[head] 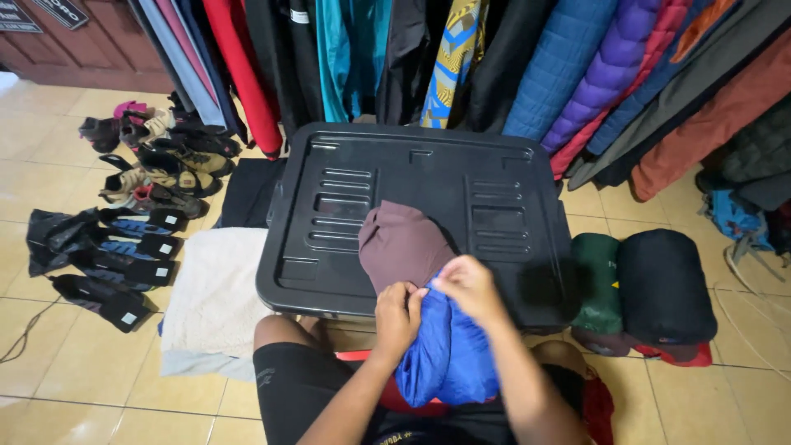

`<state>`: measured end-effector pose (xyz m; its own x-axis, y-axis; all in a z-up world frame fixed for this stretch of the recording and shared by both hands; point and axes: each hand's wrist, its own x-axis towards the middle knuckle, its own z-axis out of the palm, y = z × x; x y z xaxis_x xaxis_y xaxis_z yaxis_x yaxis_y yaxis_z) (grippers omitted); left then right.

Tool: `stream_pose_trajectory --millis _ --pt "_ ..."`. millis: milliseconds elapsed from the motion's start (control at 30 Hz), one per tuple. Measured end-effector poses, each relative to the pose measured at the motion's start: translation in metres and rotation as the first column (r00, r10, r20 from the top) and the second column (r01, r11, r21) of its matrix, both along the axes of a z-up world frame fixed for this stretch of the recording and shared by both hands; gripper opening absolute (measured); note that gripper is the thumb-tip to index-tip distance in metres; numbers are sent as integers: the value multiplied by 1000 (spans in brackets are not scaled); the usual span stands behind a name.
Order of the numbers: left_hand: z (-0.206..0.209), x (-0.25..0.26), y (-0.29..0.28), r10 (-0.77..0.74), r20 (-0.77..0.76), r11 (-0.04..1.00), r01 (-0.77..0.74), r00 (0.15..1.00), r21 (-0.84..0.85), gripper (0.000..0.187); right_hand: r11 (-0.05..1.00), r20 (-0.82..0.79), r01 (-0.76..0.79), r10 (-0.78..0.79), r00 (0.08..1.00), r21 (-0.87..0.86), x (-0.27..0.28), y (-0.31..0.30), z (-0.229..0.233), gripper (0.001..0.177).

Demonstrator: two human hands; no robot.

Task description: Packing a sleeping bag into its compression sack and tightening the straps.

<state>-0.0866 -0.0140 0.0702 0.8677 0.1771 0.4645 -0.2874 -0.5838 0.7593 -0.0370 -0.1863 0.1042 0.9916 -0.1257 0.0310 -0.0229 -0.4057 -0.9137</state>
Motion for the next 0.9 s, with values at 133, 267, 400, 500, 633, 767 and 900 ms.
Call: stream_pose_trajectory --millis 133,267,400,500,633,767,900 --pt "-11 -6 9 3 59 995 3 998 -99 22 993 -49 15 -10 999 116 17 -75 -54 60" --pt "-14 -8 9 -11 84 986 25 996 -162 19 959 -420 10 115 900 285 -38 -9 56 75" --pt "-15 10 10 -1 1 959 2 1000 -284 18 960 -313 -27 118 942 280 -6 -21 25 70" --pt "-28 45 7 -95 -120 921 42 988 -388 20 993 -246 -116 110 963 -13 27 -29 57 71" --pt "-80 86 -2 -292 -286 860 120 913 -496 10 637 -74 -173 179 981 -751 56 -12 71 75" --pt "-100 97 -2 -233 -372 784 -53 899 -618 14 392 -131 -217 234 963 -894 29 17 80 61" --pt "-79 89 0 -148 -343 730 -132 928 -671 10 323 -292 -359 237 926 -876 27 18 86 62"
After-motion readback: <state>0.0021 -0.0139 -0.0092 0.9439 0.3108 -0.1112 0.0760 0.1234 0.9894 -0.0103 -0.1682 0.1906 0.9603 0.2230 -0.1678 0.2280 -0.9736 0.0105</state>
